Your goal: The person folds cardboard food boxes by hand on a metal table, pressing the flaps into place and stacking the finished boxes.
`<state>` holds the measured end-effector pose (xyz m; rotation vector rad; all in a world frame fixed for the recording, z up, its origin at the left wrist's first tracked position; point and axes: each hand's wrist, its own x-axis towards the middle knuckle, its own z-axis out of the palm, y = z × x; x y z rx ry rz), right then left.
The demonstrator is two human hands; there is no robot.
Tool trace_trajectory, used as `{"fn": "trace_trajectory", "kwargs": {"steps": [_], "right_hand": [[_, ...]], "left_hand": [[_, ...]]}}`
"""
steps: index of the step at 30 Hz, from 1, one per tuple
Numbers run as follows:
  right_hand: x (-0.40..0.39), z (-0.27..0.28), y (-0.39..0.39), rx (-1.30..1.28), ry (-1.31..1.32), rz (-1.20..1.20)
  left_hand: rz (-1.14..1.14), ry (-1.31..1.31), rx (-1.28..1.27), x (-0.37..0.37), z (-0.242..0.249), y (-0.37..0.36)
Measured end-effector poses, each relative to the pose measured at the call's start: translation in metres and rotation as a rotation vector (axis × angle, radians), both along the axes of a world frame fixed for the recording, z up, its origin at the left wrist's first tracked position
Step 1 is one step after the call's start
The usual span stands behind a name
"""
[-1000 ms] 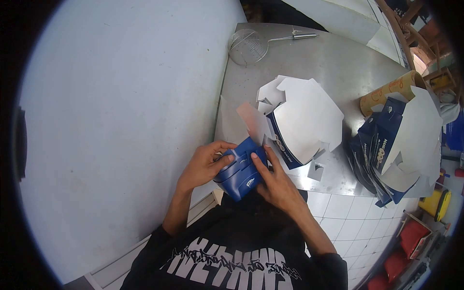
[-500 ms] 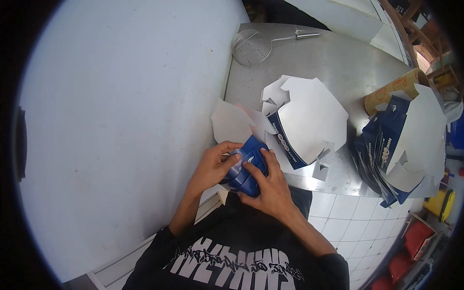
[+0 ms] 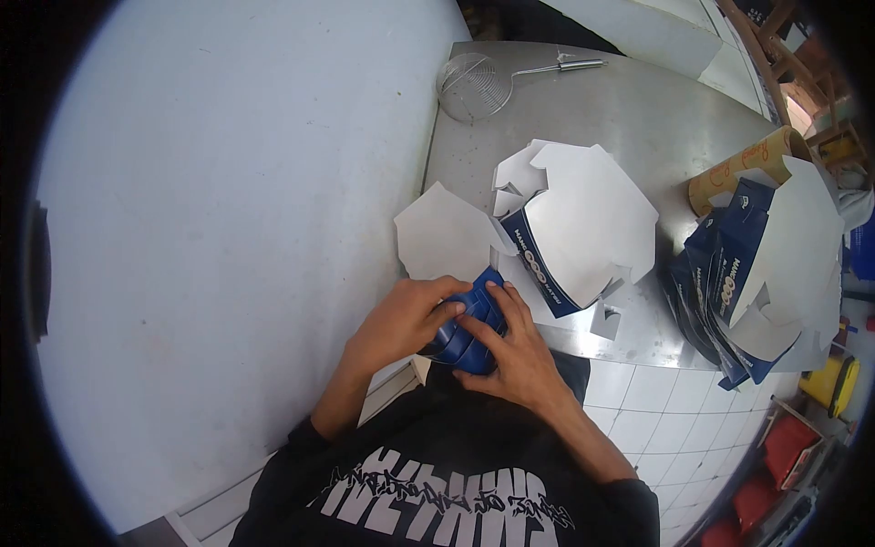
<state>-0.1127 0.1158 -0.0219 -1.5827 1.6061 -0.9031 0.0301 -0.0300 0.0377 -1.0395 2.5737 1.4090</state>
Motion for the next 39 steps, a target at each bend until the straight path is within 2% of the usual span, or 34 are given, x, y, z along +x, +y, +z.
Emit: {"fn": "trace_trajectory", "kwargs": {"steps": [5,8,14,17,20,23,26,27,30,32,35,38,39], "right_hand": [[-0.008,-0.006,0.01,0.019,-0.067,0.041],[-0.009,-0.016,0.016,-0.008,-0.101,0.026],[-0.016,-0.023,0.026,0.014,-0.147,-0.002],[-0.016,-0.031,0.03,-0.009,-0.207,-0.038],[-0.016,-0.035,0.034,-0.027,-0.231,-0.091],[-0.011,-0.028,0.034,0.009,-0.162,-0.164],[0.001,-0.014,0.028,-0.031,-0.182,-0.258],[0.004,-0.008,0.026,-0.001,-0.234,-0.257],[0.005,0.0,0.023,0.079,-0.35,-0.216],[0.006,-0.002,0.021,0.121,-0.387,-0.136],[0.014,-0.022,0.015,0.101,-0.567,-0.24],[0.012,-0.039,0.006,0.185,-0.473,-0.326],[0.014,-0.046,0.003,0.11,-0.392,-0.361]], "left_hand": [[-0.062,0.011,-0.102,-0.002,-0.006,0.015],[-0.022,-0.012,0.095,-0.006,0.0,0.013],[0.065,0.148,0.209,0.003,-0.017,0.023],[0.249,0.137,0.324,0.008,-0.001,0.023],[0.437,0.18,0.091,0.027,-0.005,0.026],[0.401,0.226,-0.18,0.045,-0.01,0.044],[0.256,0.25,-0.315,0.033,-0.004,0.072],[0.188,0.209,-0.307,0.034,-0.004,0.08],[0.177,0.098,-0.298,0.027,-0.008,0.089],[0.243,0.082,-0.252,0.031,-0.018,0.088],[0.245,0.034,-0.311,0.044,-0.035,0.088],[0.199,-0.054,-0.358,0.056,-0.047,0.09],[0.184,-0.089,-0.364,0.059,-0.05,0.091]]}}
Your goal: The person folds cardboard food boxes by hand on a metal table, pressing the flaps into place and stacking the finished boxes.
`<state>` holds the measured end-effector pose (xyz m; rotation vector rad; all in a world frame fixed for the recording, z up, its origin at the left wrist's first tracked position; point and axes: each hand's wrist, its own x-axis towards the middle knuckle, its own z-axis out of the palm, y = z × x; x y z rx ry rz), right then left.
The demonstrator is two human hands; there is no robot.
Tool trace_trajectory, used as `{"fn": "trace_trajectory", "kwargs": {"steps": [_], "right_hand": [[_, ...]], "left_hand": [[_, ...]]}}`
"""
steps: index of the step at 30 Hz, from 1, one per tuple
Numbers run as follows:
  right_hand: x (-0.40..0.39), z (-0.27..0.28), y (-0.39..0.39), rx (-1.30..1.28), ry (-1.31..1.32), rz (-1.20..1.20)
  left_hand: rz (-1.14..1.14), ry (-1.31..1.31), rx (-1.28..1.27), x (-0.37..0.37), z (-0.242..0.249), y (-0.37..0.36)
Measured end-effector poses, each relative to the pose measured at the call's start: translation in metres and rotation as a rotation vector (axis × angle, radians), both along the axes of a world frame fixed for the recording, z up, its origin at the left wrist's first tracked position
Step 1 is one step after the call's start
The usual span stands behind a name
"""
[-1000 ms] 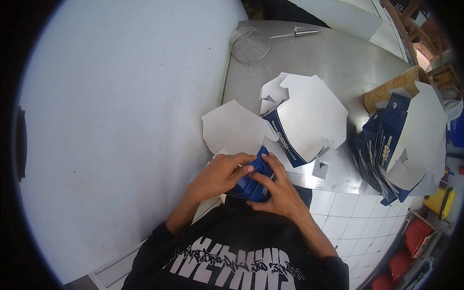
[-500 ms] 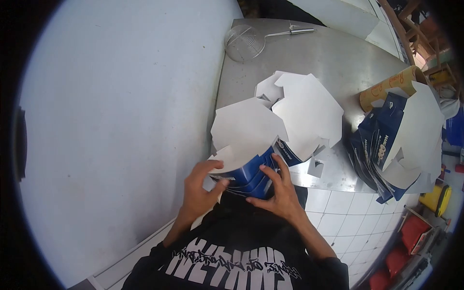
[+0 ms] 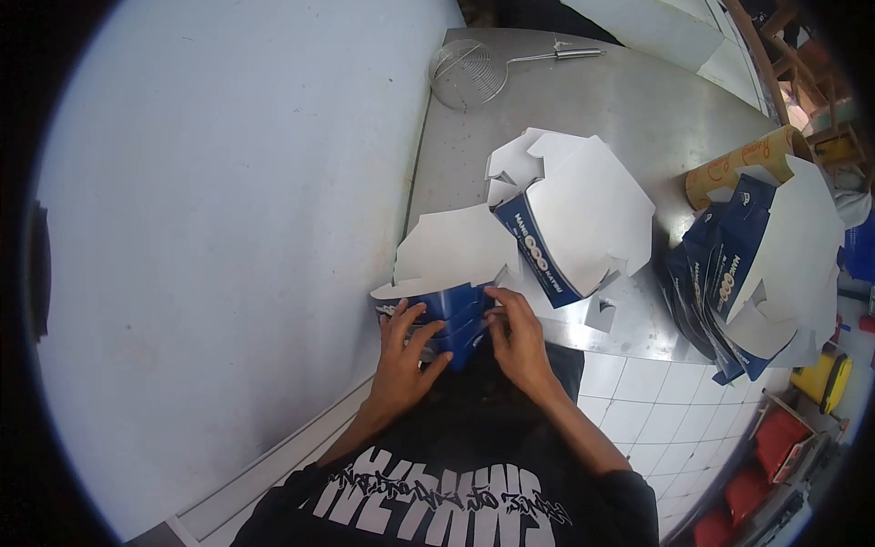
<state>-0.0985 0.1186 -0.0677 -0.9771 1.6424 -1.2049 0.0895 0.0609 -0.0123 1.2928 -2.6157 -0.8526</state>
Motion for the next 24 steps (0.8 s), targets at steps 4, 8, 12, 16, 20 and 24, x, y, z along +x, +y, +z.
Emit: {"fn": "trace_trajectory", "kwargs": {"steps": [4,8,12,16,20,24], "right_hand": [[-0.003,-0.008,0.0,0.001,0.249,-0.014],[-0.009,-0.012,0.005,0.113,0.181,-0.025],[-0.008,-0.017,0.01,0.138,0.231,0.028],[-0.004,0.007,-0.007,0.289,0.158,0.219],[-0.001,0.017,-0.019,0.36,0.082,0.321],[-0.01,0.015,-0.007,0.129,0.09,0.372]], "left_hand": [[0.021,0.027,0.02,0.001,-0.009,0.003],[0.125,0.168,0.067,0.002,-0.013,0.003],[0.459,0.285,-0.014,0.014,-0.017,0.003],[1.029,0.446,0.298,0.057,-0.083,0.009],[1.305,0.565,0.671,0.063,-0.096,0.01],[1.336,0.835,0.75,0.056,-0.082,0.009]]}}
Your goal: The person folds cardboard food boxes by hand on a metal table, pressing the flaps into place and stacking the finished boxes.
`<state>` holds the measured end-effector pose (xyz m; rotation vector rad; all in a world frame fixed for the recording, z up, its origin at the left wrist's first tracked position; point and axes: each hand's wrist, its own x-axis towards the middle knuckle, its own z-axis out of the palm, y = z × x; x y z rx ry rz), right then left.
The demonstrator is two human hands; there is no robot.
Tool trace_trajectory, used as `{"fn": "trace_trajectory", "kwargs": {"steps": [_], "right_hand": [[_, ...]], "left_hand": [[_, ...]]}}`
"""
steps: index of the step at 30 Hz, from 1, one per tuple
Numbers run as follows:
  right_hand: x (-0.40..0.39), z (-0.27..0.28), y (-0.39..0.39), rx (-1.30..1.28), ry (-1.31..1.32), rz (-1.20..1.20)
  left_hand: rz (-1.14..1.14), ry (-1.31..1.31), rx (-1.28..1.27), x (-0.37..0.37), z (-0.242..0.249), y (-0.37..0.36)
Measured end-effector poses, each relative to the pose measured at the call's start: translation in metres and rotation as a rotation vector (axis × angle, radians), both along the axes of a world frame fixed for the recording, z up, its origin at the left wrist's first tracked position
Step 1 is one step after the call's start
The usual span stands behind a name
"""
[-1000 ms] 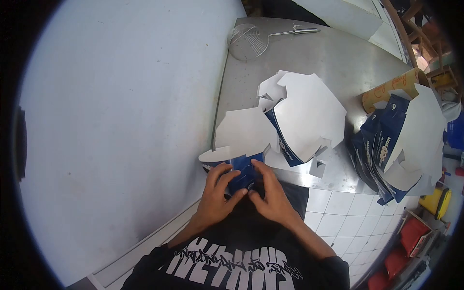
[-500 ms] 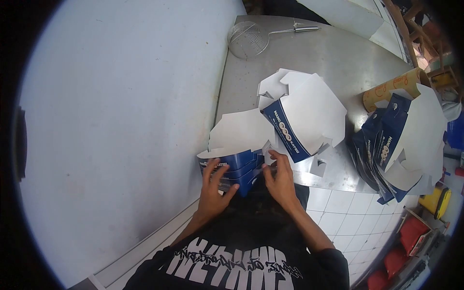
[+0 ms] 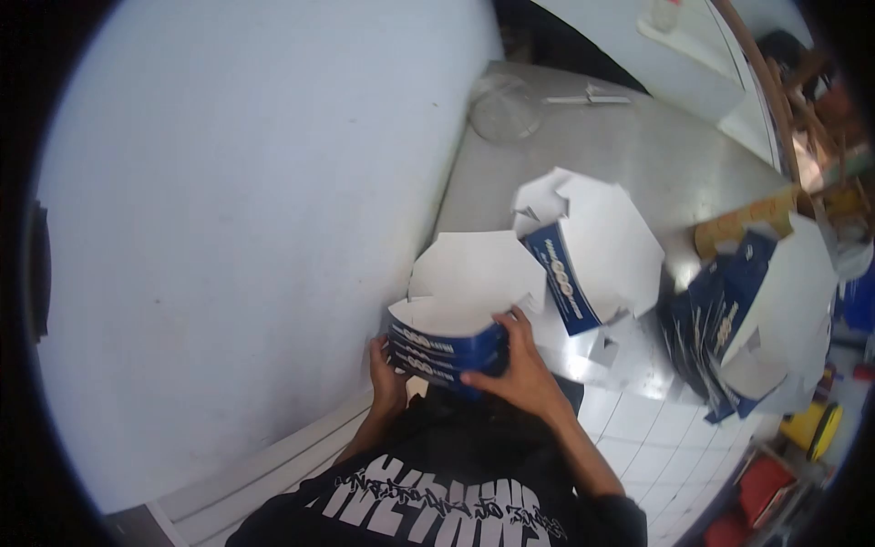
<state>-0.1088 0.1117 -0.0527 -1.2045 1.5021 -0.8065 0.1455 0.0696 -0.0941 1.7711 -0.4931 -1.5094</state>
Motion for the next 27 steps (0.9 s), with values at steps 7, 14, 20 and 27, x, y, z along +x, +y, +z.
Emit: {"fn": "trace_trajectory", "kwargs": {"steps": [7,14,20,27], "right_hand": [[-0.049,0.02,0.04,-0.402,-0.149,0.046],[-0.089,0.037,0.024,-0.498,-0.85,-0.331],[-0.136,-0.008,0.006,-0.619,-1.22,-0.338],[-0.099,0.061,0.0,-0.537,-0.68,-0.689]], "left_hand": [[-0.069,0.193,-0.136,-0.015,0.066,-0.011],[-0.493,-0.06,-0.804,-0.09,0.153,-0.021],[-0.672,-0.146,-1.128,-0.134,0.18,-0.026],[-0.678,0.183,-0.678,-0.12,0.155,-0.051]]}}
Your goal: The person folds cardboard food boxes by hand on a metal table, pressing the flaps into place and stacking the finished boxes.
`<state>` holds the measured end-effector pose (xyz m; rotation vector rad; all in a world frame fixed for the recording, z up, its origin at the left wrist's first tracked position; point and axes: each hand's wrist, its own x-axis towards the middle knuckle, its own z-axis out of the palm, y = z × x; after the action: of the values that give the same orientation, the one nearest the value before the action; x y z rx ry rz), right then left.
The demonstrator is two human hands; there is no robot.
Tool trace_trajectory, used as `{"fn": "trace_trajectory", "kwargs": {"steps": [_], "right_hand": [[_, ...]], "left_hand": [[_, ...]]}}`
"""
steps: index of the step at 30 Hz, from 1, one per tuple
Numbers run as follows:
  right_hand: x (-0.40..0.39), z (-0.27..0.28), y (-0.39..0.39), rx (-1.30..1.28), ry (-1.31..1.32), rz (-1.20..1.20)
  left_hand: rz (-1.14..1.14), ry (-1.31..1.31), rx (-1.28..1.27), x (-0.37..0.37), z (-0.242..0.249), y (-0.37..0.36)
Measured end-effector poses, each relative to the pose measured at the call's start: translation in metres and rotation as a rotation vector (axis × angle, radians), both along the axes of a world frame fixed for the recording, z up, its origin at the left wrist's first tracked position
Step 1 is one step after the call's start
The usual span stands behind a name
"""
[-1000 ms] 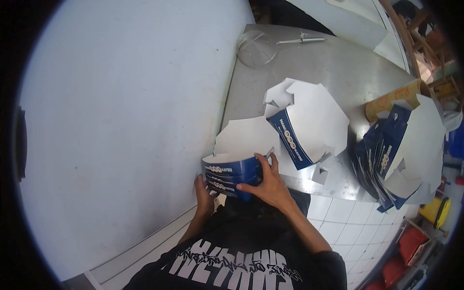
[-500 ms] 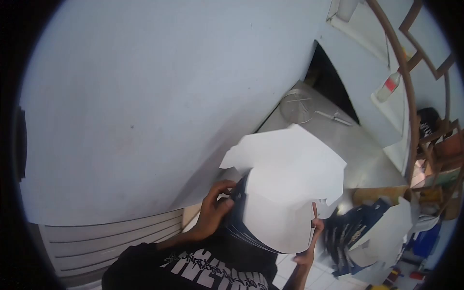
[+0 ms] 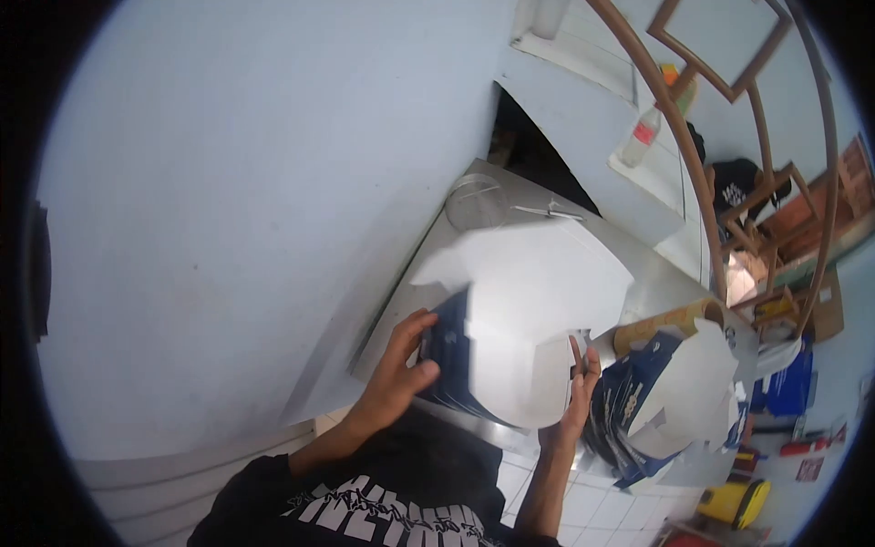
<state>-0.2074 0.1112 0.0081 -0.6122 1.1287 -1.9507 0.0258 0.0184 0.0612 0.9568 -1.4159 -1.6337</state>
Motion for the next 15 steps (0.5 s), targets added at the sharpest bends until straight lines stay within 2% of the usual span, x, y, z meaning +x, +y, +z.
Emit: {"fn": "trace_trajectory", "kwargs": {"steps": [3,5,8,9,12,13,15], "right_hand": [[0.01,0.038,0.004,0.123,0.186,0.001],[0.012,0.059,0.008,0.159,0.25,0.018],[0.01,0.083,0.013,0.13,0.479,0.112],[0.011,0.081,0.009,0.103,0.601,0.052],[0.018,0.103,0.001,0.203,0.85,0.082],[0.018,0.103,-0.001,0.181,0.899,0.084],[0.024,0.107,-0.006,0.173,0.872,0.084]], "left_hand": [[-0.008,0.298,0.399,0.008,-0.026,-0.012],[0.044,0.473,0.551,0.014,-0.059,-0.015],[-0.027,0.594,0.657,0.016,-0.065,-0.028],[-0.031,0.599,0.665,0.015,-0.067,-0.027],[-0.198,0.693,0.754,0.021,-0.093,-0.025],[-0.282,0.867,0.996,0.02,-0.112,-0.037],[-0.264,0.812,1.01,0.027,-0.13,-0.04]]}}
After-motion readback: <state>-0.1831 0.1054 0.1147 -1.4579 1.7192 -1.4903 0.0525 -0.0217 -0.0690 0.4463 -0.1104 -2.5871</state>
